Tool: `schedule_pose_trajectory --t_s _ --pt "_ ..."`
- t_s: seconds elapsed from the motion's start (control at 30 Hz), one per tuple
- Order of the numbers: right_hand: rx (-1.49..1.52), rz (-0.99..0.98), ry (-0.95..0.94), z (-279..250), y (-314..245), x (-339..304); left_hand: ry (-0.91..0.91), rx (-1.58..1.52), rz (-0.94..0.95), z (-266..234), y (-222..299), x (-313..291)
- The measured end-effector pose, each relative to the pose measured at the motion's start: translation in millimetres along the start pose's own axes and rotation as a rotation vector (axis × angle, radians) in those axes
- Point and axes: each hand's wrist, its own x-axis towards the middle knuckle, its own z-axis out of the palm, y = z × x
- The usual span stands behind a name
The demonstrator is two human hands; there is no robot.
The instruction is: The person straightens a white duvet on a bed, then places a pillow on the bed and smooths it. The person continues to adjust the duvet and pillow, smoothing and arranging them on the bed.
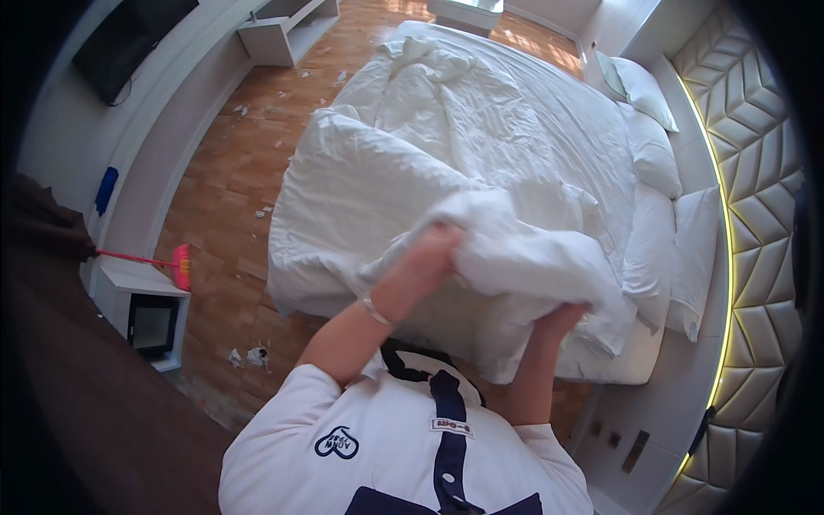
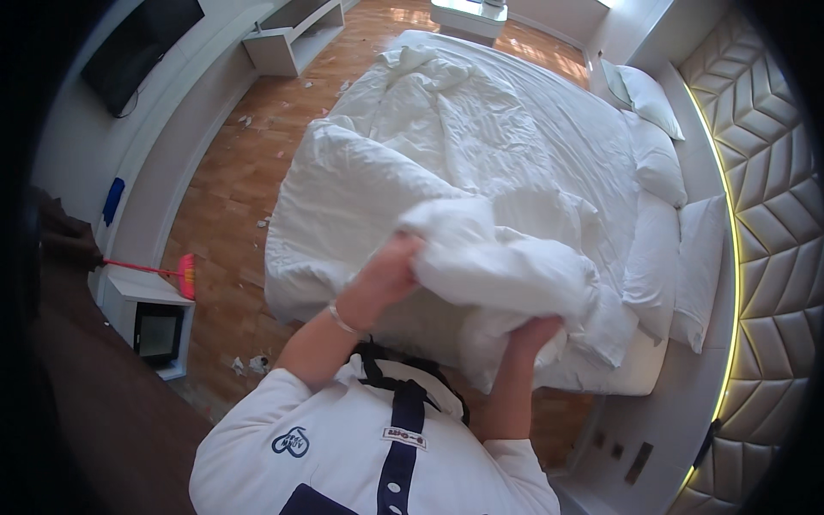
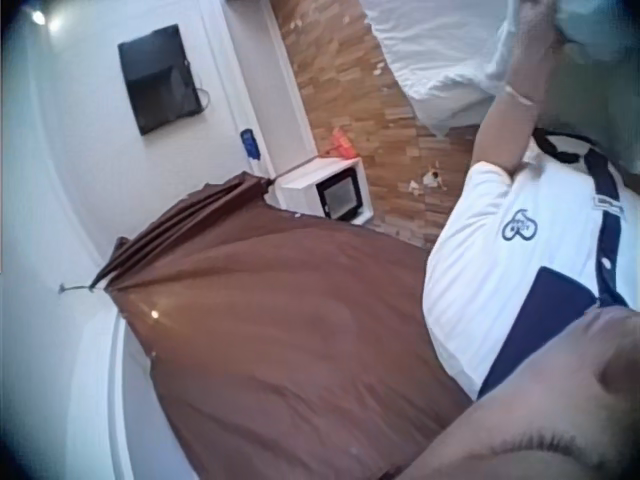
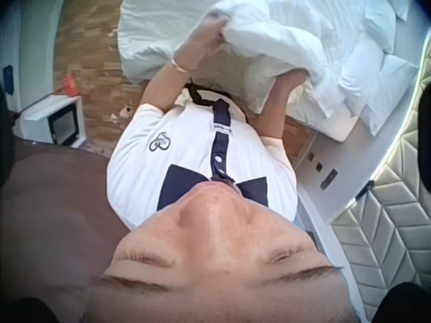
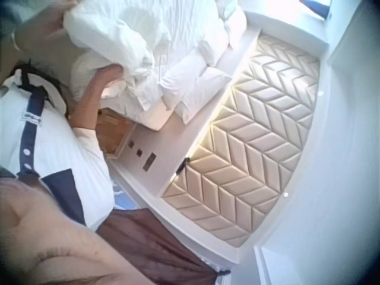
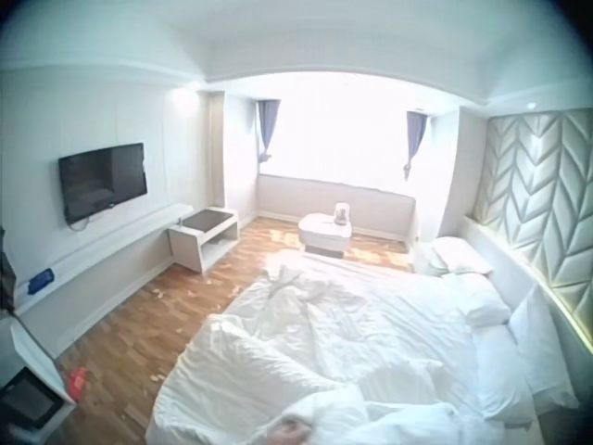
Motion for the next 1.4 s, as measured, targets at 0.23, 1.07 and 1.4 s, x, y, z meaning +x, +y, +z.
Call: schedule_pose_trajectory --t_s 0.23,1.07,1.4 --pt "-0.646 0.043 -0.791 95 25 -81 0.825 -0.143 0.49 -215 63 -110" --pt "-0.918 0.637 -0.351 -146 155 -173 -0.063 1.261 -0.471 -125 -204 13" --pt "-0.798 0.63 -0.541 -292 171 -50 -0.089 1.767 -0.37 -32 -380 95"
